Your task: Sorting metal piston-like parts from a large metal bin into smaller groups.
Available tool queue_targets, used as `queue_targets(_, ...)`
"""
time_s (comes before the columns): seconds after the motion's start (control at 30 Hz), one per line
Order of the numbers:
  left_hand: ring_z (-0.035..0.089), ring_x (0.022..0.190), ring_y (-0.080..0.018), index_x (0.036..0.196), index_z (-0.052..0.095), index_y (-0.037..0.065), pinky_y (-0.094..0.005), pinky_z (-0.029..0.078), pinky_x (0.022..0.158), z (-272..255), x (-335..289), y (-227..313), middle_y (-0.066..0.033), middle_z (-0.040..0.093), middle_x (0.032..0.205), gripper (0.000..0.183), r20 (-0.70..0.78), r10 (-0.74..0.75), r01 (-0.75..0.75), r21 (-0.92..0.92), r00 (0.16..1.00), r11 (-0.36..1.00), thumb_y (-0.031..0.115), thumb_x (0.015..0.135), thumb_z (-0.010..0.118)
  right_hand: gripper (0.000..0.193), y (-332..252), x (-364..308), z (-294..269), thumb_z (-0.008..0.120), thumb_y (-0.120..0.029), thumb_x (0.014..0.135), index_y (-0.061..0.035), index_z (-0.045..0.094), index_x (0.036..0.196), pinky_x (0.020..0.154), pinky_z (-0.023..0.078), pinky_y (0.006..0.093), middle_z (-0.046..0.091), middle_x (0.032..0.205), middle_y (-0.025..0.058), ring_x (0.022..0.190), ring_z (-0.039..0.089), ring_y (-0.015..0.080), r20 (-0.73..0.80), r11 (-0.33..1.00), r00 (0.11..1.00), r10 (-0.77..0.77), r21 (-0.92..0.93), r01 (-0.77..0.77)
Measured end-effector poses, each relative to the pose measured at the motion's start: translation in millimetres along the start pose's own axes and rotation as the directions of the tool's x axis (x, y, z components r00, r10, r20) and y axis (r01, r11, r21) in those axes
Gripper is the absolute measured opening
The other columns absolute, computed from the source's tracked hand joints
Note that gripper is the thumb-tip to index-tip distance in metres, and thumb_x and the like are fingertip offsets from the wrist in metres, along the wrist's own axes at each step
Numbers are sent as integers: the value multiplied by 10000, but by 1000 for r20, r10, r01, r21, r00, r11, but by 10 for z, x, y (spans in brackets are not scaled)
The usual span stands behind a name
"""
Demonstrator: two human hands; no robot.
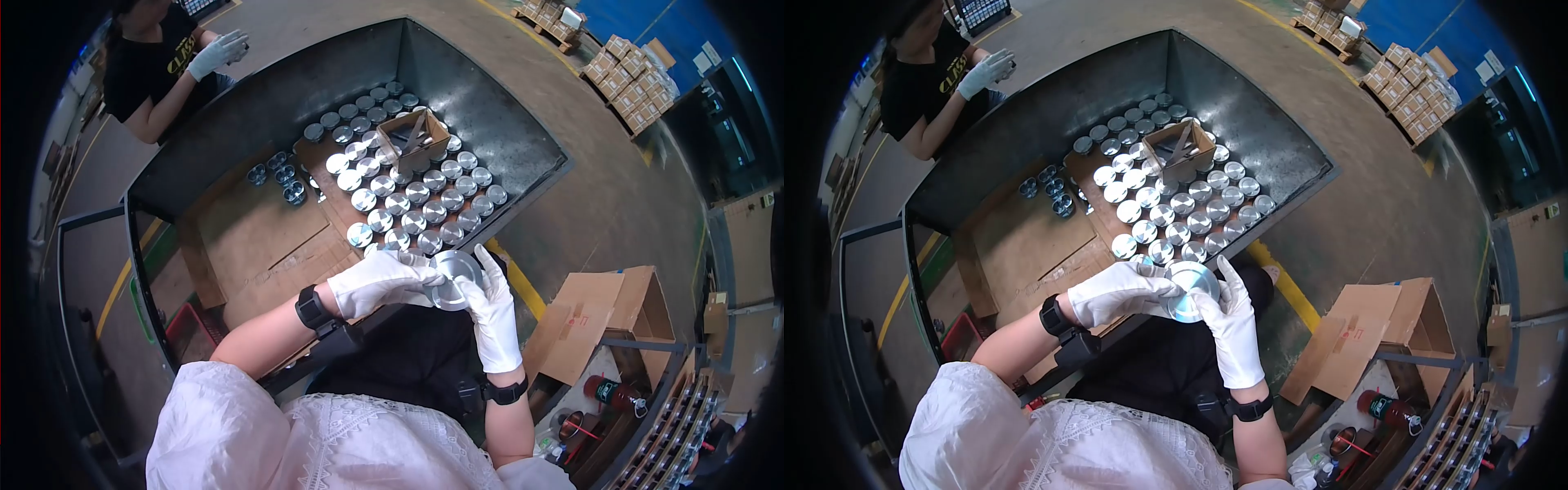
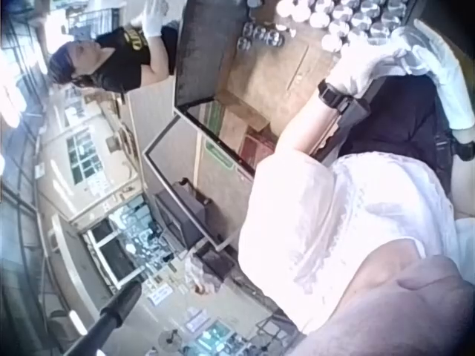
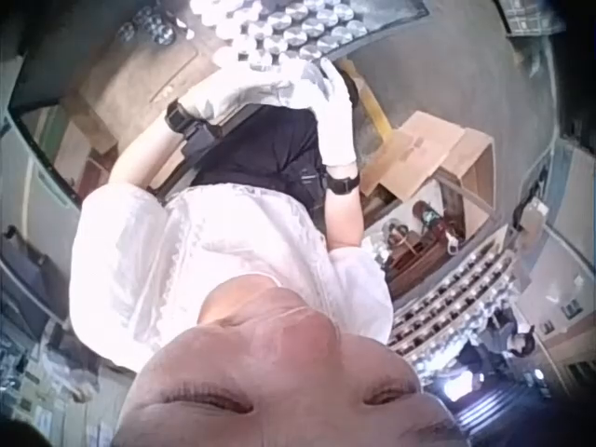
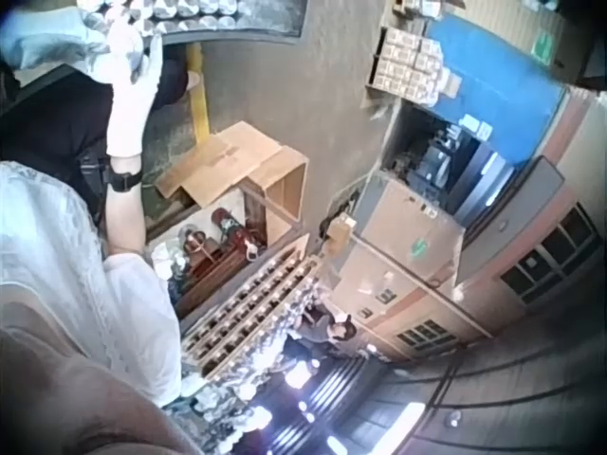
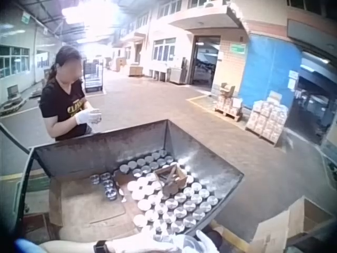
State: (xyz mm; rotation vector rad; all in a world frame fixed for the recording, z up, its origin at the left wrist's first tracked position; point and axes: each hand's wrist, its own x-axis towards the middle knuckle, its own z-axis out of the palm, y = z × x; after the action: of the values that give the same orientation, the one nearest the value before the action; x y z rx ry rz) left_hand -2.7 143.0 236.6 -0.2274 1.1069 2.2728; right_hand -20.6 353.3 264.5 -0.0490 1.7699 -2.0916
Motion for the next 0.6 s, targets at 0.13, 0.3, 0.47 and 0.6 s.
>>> queue_targets(0.13, 645, 1100, -171, 1250, 611, -8, -345, 527, 989, 133, -40, 17, -75, 662, 1199, 354, -73, 8, -13, -69, 997, 998, 195, 965, 670, 582, 88, -4, -49, 445, -407, 1061, -14, 375, 1485, 977, 500, 313, 586, 1239, 104, 1132, 604, 162, -33, 995, 998, -49, 90, 52)
queue_targets(0.3, 649, 1096, -186, 1256, 593, -23, -362, 515, 1008, 97, 56, -71, -84, 655, 1210, 357, -84, 112, -121, -113, 990, 986, 172, 966, 665, 555, 314, -30, -139, 394, -418, 1072, -23, 404, 1462, 1018, 491, 393, 579, 1286, 139, 1180, 599, 216, -73, 987, 988, -136, 73, 141)
queue_targets(0.47, 639, 1091, -166, 1266, 574, -29, -350, 503, 1007, 224, 21, -21, -80, 649, 1201, 390, -76, 189, -198, -149, 979, 969, 115, 927, 704, 647, 325, -87, -84, 368, -510, 1053, -13, 382, 1467, 1131, 379, 487, 467, 1452, 147, 1316, 495, 283, 79, 953, 996, -30, 304, 5)
queue_targets(0.6, 609, 1039, -105, 1241, 604, -15, -271, 505, 929, 489, 12, -22, -50, 665, 1110, 510, -210, 426, -340, 349, 880, 873, 22, 773, 803, 611, 280, -165, -22, 367, -512, 1049, -57, 404, 1455, 1106, 414, 476, 511, 1412, 143, 1290, 517, 281, 192, 762, 978, 86, 619, -189)
